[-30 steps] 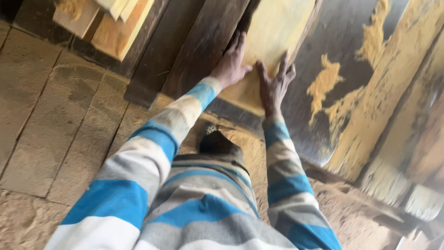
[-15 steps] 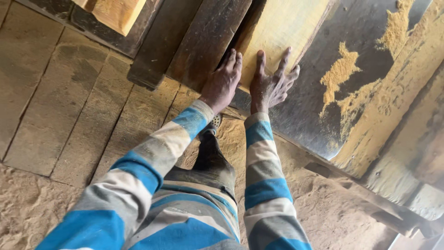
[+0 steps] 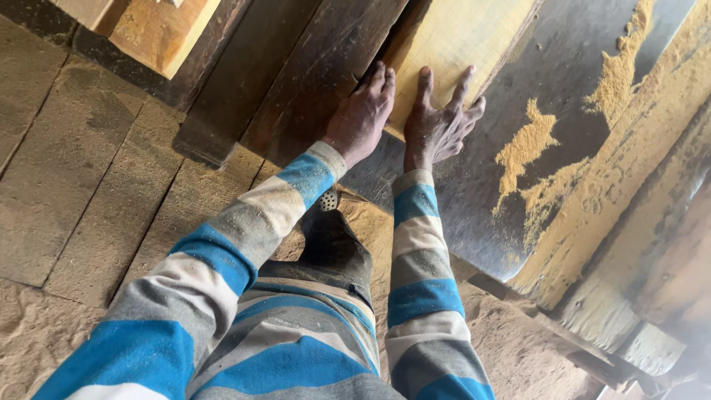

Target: The person handles pieces of wood on a workbench by hand, turning them over and moving them to different positions before stacking them on a pile.

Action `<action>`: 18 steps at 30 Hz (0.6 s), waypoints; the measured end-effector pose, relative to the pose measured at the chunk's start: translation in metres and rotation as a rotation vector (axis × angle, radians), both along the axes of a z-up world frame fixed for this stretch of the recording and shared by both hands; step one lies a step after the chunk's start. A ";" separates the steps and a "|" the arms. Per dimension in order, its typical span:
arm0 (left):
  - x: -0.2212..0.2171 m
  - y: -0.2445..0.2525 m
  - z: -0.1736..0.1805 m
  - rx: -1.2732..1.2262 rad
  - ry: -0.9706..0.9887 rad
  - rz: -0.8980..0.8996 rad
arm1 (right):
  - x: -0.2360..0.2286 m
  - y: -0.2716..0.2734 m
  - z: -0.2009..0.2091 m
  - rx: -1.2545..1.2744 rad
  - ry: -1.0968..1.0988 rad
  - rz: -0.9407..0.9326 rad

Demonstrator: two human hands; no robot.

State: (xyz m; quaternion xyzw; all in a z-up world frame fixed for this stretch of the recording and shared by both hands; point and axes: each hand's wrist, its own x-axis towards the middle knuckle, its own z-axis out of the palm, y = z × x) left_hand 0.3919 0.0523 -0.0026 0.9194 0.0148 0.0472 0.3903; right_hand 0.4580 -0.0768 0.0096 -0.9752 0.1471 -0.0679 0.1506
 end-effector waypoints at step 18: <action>0.112 -0.010 -0.017 0.135 -0.011 0.036 | 0.124 -0.009 -0.028 -0.067 -0.073 0.038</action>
